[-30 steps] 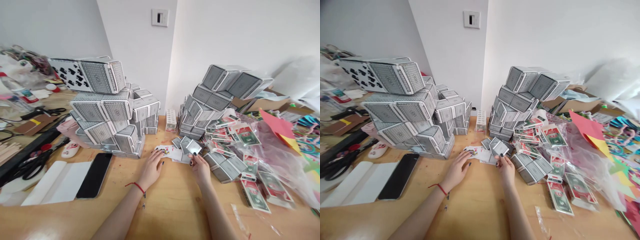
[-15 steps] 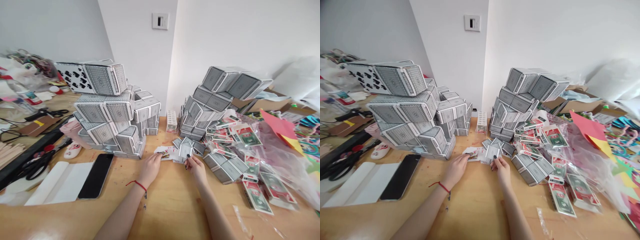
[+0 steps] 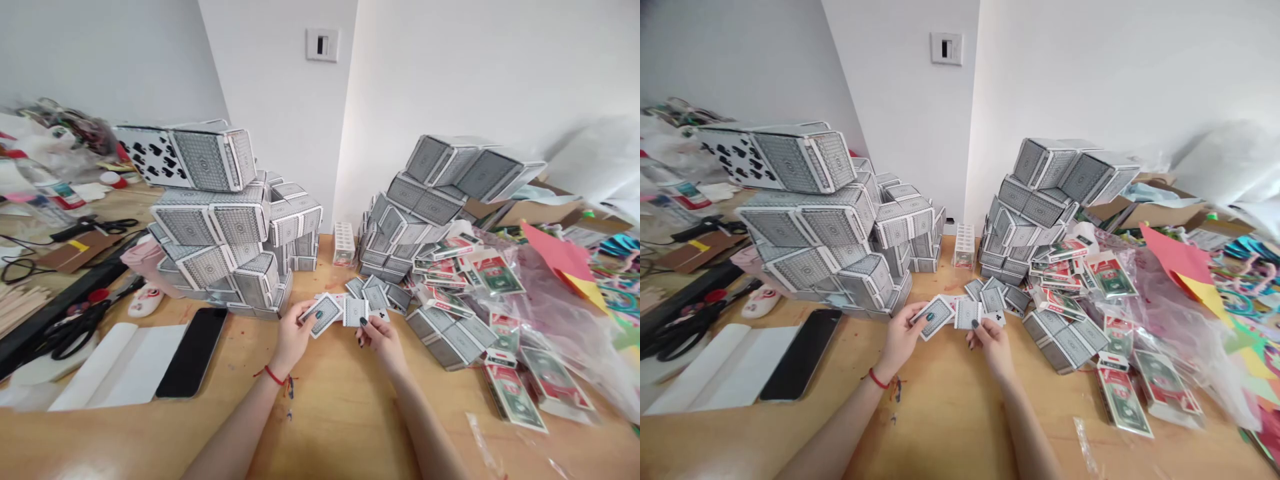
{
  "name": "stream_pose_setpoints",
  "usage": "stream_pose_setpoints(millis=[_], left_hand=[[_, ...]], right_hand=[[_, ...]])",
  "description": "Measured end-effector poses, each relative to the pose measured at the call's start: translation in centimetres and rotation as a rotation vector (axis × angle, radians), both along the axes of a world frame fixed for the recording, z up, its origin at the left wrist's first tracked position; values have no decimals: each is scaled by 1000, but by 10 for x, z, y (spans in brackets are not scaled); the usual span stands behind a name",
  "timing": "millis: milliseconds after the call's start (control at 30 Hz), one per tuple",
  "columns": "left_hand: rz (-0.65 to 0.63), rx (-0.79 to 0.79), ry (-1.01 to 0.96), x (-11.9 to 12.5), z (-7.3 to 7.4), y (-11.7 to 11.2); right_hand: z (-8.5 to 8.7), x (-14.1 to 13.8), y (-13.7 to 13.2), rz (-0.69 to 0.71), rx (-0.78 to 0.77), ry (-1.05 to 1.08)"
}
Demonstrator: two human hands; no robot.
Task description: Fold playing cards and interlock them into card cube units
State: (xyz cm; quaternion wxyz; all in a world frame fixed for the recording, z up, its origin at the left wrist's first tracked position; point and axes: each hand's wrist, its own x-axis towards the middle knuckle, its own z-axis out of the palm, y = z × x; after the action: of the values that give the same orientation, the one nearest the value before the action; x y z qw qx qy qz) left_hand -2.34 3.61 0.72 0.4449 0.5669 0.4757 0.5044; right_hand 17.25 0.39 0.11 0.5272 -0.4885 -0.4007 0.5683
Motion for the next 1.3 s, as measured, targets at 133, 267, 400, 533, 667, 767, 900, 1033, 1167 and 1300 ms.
stream_pose_setpoints(millis=[133, 267, 400, 533, 667, 767, 900, 1033, 1167, 1300], left_hand=[[-20, -1, 11, 0, -3, -1], [-29, 17, 41, 0, -4, -1], [3, 16, 36, 1, -4, -1], [5, 2, 20, 1, -4, -1], [-34, 10, 52, 2, -3, -2], [-72, 17, 123, 3, 0, -4], [-90, 8, 161, 3, 3, -5], [-107, 2, 161, 4, 6, -5], [-151, 15, 187, 4, 9, -6], [-112, 51, 241, 4, 10, -8]], right_hand=[[0, 0, -1, 19, 11, -12], [-1, 1, 0, 17, 10, -3], [-3, 2, 1, 12, 13, 14], [-3, 1, 1, 16, 22, 2], [-3, -1, -1, 31, 32, -50], [-5, -2, 0, 50, 33, -76], [-6, -1, 0, 68, 32, -72], [-1, -7, -3, 76, 57, -68], [9, -18, -9, 58, 57, -36], [13, -26, -13, 80, 41, 28]])
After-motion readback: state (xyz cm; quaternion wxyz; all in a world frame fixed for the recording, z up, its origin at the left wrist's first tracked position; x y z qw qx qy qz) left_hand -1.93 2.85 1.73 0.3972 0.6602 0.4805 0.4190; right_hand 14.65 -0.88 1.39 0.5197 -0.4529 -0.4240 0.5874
